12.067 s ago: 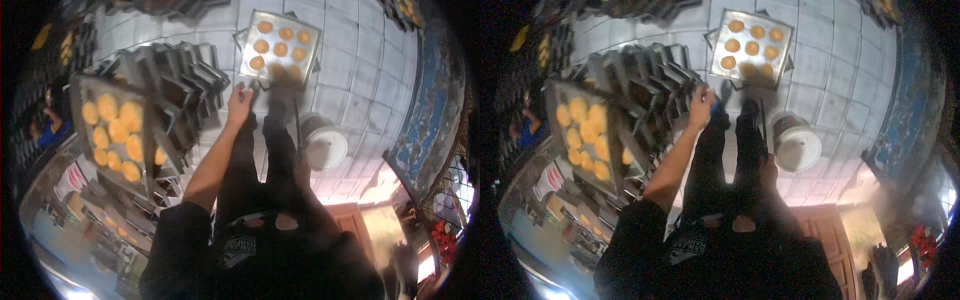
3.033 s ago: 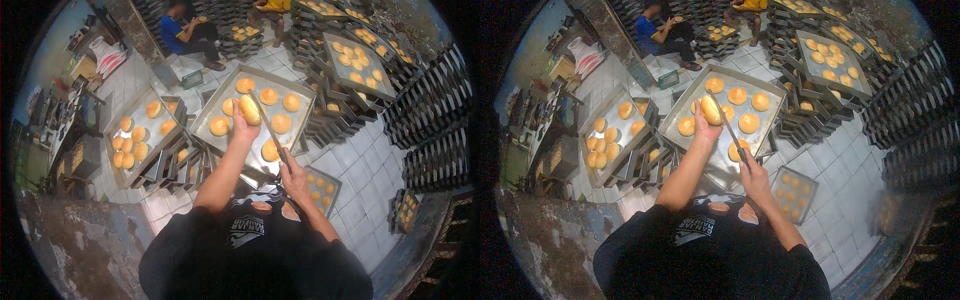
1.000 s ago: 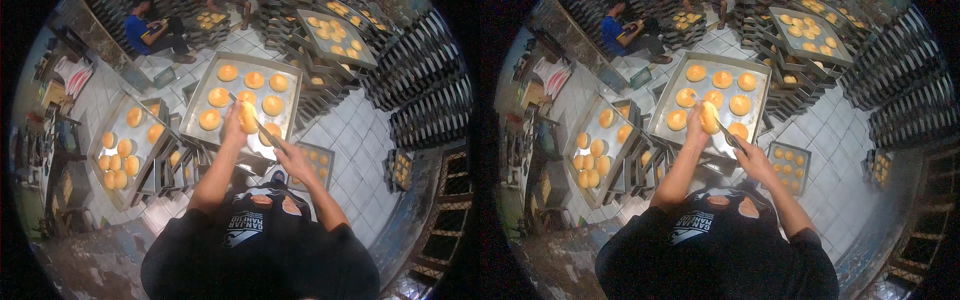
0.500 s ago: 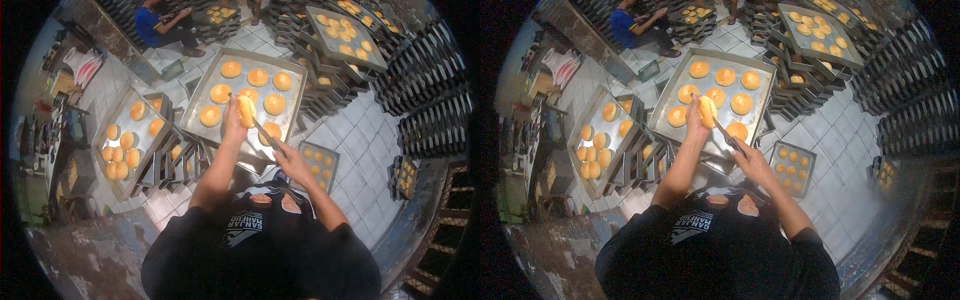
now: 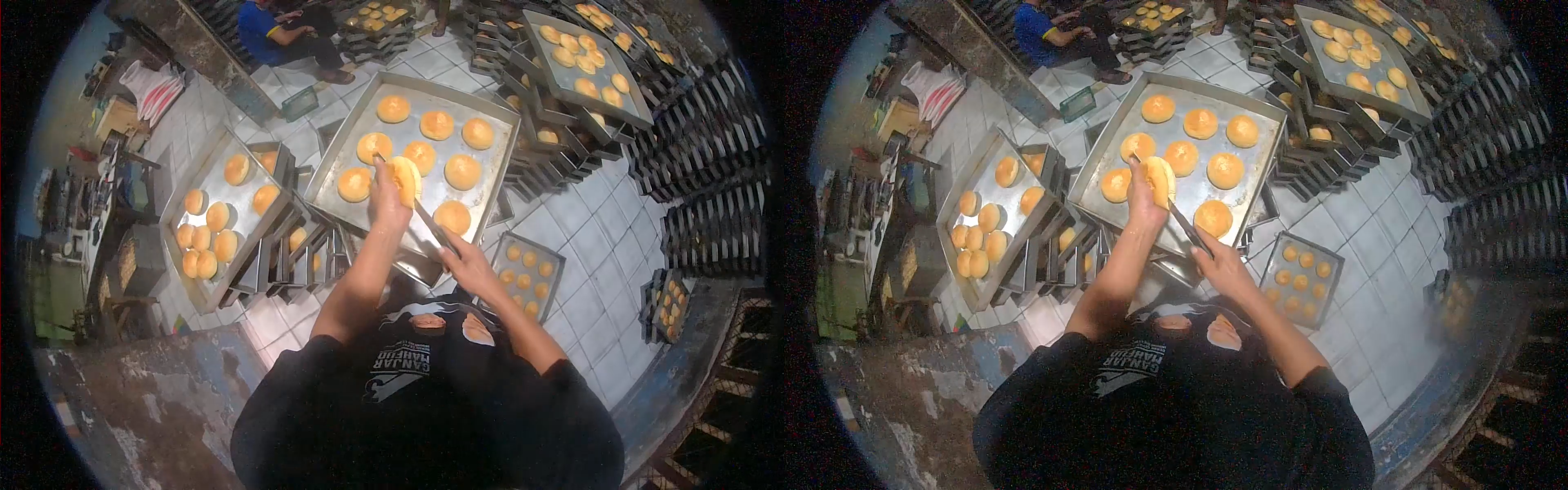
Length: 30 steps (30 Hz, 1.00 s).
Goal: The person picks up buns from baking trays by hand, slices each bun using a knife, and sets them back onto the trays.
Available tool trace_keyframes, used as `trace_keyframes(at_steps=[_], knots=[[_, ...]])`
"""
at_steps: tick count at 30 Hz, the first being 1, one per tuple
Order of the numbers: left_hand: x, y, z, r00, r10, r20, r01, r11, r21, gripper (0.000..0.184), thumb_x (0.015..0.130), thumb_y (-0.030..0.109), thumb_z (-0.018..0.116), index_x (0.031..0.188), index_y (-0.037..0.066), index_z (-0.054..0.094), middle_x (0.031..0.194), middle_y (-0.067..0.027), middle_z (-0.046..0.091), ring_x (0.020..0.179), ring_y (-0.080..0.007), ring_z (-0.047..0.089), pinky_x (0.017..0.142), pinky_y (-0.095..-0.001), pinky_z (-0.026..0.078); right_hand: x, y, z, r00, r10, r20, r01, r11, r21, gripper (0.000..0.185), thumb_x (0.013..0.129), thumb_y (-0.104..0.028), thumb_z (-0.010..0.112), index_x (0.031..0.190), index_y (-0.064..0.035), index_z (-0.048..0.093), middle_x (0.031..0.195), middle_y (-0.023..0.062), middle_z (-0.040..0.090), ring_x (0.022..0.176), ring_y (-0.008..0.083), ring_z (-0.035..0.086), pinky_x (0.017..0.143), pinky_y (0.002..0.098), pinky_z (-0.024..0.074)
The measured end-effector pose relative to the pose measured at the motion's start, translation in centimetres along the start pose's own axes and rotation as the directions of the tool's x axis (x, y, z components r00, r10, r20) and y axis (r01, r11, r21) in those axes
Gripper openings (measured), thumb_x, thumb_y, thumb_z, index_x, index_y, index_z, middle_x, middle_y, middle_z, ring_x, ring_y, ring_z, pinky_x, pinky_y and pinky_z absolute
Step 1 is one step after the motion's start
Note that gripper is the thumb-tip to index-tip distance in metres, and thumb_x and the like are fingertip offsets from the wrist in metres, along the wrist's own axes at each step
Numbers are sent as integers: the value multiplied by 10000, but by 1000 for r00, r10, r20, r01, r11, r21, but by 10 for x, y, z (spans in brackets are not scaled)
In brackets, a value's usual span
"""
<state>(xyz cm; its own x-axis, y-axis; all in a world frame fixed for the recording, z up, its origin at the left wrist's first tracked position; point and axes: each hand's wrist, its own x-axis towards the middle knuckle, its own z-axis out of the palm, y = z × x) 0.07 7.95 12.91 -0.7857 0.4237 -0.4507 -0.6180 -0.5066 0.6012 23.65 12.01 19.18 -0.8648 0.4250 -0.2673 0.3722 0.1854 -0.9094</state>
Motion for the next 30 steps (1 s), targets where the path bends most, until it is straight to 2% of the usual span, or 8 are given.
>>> trace_keyframes(at_steps=[7,9,12,14,17,20,28,30], knots=[[19,15,-33,1000,-5,23,2,994,113,569,1043,531,531,1302,27,587,1151,-80,653,1051,-217,664,893,-362,559,-99,30,-71,955,285,80,-289,957,31,511,1009,-260,617,1475,-67,541,761,-12,608,668,90,554,616,272,460],[25,21,-52,981,159,114,-191,655,731,464,1054,443,542,1218,27,663,1190,-115,670,1053,-257,673,921,-379,530,-119,40,-98,930,363,59,-368,917,156,512,1012,-257,613,1483,-71,537,750,-35,575,634,68,515,574,253,417],[27,54,-64,876,436,208,-352,279,893,393,1041,357,555,1155,12,705,1250,-181,663,1098,-319,660,957,-424,498,-121,29,-104,903,429,-23,-399,859,320,461,1019,-250,603,1440,-67,573,735,-73,521,578,32,438,513,225,334],[43,79,-69,686,571,451,-405,-216,888,392,996,337,607,1192,10,694,1275,-226,646,1130,-382,631,975,-472,483,-110,23,-94,902,422,-90,-366,859,357,413,1023,-247,596,1390,-58,614,731,-88,500,557,18,400,494,216,294],[89,73,-100,837,473,277,-127,-324,937,429,944,365,665,1199,21,686,1203,-229,657,1141,-388,612,980,-496,474,-78,20,-60,935,330,-127,-177,749,639,201,1041,-238,564,1134,-65,607,715,-72,510,543,44,434,500,221,338],[78,82,-95,873,382,302,-149,-381,913,540,853,391,750,1260,51,647,1183,-233,644,1153,-397,598,981,-488,478,-48,-8,-27,989,136,-54,-66,741,668,208,1048,-239,553,1160,-66,581,780,-30,581,602,61,505,548,224,399],[17,71,-79,796,197,573,-555,-139,820,619,758,224,854,1279,46,572,1180,-199,641,1126,-355,627,989,-459,500,17,-15,11,988,94,-126,-48,944,326,264,1024,-199,588,1228,-32,600,826,8,612,689,83,539,626,260,449],[13,68,-72,931,154,331,-350,632,691,489,863,318,796,1230,55,608,1216,-144,671,1141,-285,648,1013,-438,496,25,-22,11,982,58,-180,-13,971,241,311,1019,-210,593,1268,-25,602,816,23,611,693,96,545,641,270,457]])
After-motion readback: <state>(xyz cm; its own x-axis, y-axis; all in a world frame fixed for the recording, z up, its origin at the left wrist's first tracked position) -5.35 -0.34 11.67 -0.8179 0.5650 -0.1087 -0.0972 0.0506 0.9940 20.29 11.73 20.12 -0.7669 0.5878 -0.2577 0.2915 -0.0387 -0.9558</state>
